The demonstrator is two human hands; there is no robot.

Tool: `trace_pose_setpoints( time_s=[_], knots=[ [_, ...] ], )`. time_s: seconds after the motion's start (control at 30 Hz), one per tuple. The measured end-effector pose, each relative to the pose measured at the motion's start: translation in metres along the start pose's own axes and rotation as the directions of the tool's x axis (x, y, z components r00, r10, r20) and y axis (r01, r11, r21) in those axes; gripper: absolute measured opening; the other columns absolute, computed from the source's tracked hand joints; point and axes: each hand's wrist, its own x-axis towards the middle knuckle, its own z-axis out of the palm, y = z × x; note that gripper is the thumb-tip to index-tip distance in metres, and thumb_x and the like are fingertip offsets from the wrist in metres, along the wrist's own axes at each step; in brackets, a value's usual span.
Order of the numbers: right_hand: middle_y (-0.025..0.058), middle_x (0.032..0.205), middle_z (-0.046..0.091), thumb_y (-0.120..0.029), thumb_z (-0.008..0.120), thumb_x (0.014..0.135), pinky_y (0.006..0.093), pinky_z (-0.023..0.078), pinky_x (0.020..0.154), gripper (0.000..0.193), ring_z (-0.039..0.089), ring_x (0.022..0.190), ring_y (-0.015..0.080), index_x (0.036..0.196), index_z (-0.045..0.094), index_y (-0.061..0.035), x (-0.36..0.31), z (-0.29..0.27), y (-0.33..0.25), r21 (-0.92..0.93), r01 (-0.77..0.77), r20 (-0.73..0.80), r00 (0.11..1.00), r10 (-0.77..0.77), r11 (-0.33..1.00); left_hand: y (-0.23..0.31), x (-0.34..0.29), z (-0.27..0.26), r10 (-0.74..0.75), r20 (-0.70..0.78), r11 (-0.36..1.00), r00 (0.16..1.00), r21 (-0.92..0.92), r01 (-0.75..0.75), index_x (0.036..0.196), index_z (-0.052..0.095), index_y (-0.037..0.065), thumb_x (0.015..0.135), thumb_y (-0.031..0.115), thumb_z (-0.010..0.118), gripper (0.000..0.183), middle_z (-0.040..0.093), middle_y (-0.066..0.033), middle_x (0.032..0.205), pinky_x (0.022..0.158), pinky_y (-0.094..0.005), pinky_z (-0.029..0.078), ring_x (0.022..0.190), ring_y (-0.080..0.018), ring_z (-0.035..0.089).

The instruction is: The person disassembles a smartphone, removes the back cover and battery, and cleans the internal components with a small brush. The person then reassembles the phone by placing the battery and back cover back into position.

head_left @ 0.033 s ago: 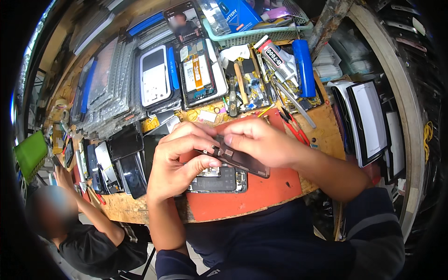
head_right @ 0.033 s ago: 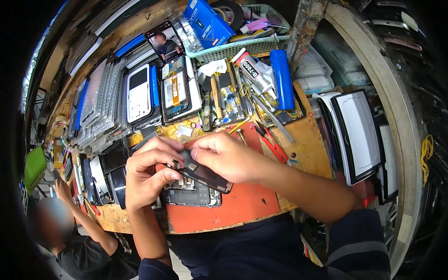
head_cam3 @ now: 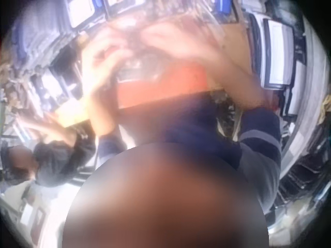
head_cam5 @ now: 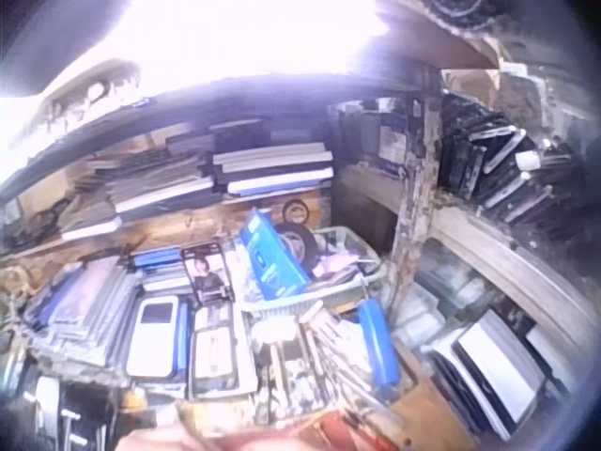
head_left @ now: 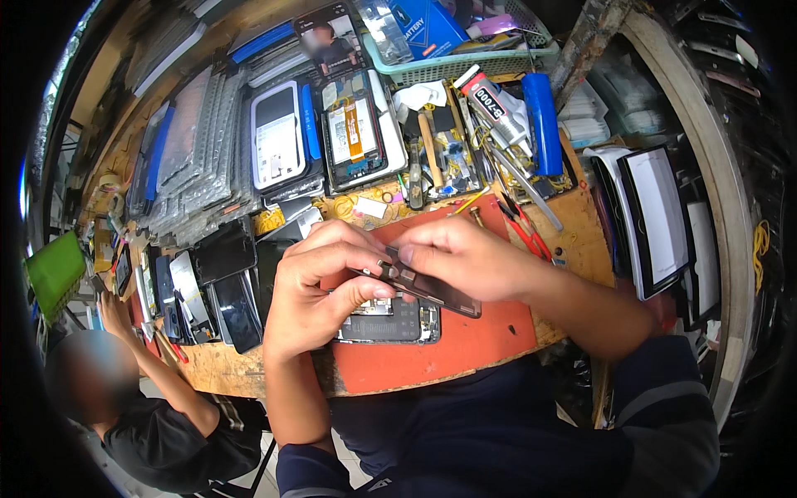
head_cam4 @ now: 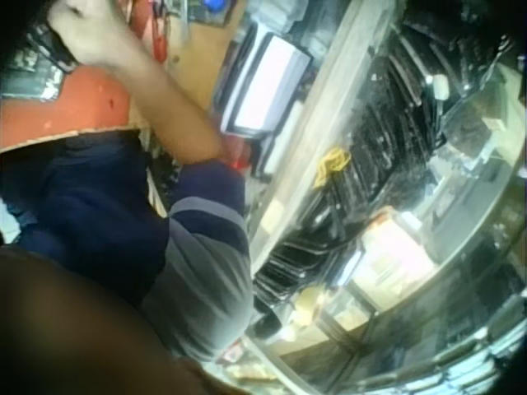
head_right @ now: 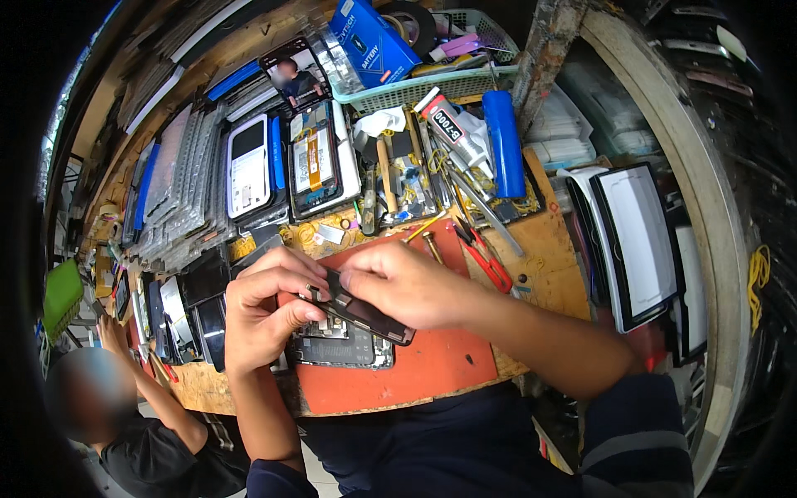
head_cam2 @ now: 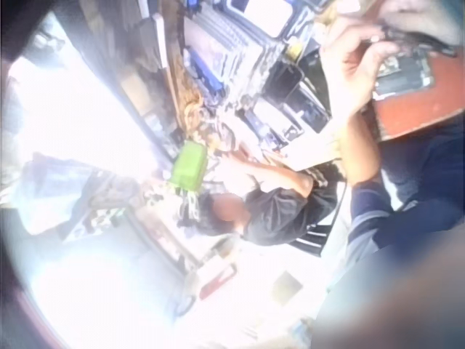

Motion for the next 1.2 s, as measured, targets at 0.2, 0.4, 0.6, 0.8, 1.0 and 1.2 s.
trace_pose_setpoints(
  time_s=[0.2,0.4,0.6,0.8,1.0,1.2],
  knots=[
    [0.0037,0.089,0.073,-0.013,0.064,0.107,0.0266,0.053,0.074,0.018,0.065,0.083,0.0058,0.106,0.075,0.0024,-0.006,-0.001,-0.010,-0.076,0.241,-0.058,0.968,-0.245,0.968,0.003,-0.004,0.002,0.001,-0.025,0.980,1.000,0.200,0.004,0.090,0.079,0.006,0.081,0.017,0.092,0.019,0.073,-0.0037,0.082,0.071,-0.0340,0.046,0.076,-0.0185,0.063],
    [0.0041,0.091,0.074,-0.009,0.066,0.104,0.0250,0.052,0.073,0.016,0.065,0.082,0.0065,0.102,0.073,0.0052,-0.009,-0.007,-0.014,0.152,0.183,0.014,0.982,-0.188,0.971,0.004,-0.007,0.008,-0.165,-0.024,0.982,0.986,0.087,0.166,0.088,0.077,0.001,0.077,0.012,0.094,0.023,0.072,-0.0053,0.082,0.073,-0.0311,0.048,0.076,-0.0147,0.063],
    [0.0042,0.094,0.074,-0.009,0.067,0.103,0.0251,0.054,0.076,0.015,0.066,0.085,0.0071,0.105,0.073,0.0047,-0.010,-0.012,-0.020,0.137,0.021,0.057,0.998,-0.029,0.990,-0.001,-0.006,0.008,-0.276,0.077,0.955,0.958,-0.087,0.283,0.096,0.080,0.001,0.087,0.010,0.089,0.016,0.074,-0.0054,0.085,0.070,-0.0294,0.052,0.077,-0.0126,0.067],
    [0.0039,0.097,0.074,-0.011,0.070,0.103,0.0254,0.055,0.081,0.015,0.068,0.090,0.0080,0.107,0.073,0.0035,-0.006,-0.015,-0.011,0.147,-0.020,0.110,0.994,0.004,0.989,-0.006,-0.005,0.007,-0.334,0.141,0.922,0.932,-0.155,0.354,0.097,0.080,0.001,0.086,0.009,0.089,0.017,0.070,-0.0020,0.081,0.068,-0.0275,0.050,0.074,-0.0099,0.063],
    [0.0033,0.091,0.074,-0.016,0.071,0.103,0.0220,0.052,0.067,0.019,0.065,0.078,0.0056,0.107,0.073,0.0022,-0.005,-0.021,-0.010,0.159,-0.069,0.149,0.988,0.045,0.985,-0.011,-0.005,0.004,-0.334,0.165,0.910,0.928,-0.199,0.363,0.097,0.079,0.001,0.085,0.007,0.089,0.016,0.069,-0.0014,0.081,0.068,-0.0275,0.049,0.074,-0.0095,0.063],
    [0.0045,0.094,0.074,-0.013,0.072,0.103,0.0232,0.054,0.073,0.018,0.067,0.083,0.0067,0.108,0.073,0.0039,-0.004,-0.022,-0.010,0.211,-0.057,0.176,0.984,0.019,0.976,-0.010,-0.003,0.002,-0.328,0.173,0.899,0.929,-0.246,0.363,0.097,0.079,0.001,0.086,0.005,0.088,0.015,0.070,-0.0025,0.083,0.069,-0.0281,0.050,0.076,-0.0100,0.064]
  ],
)
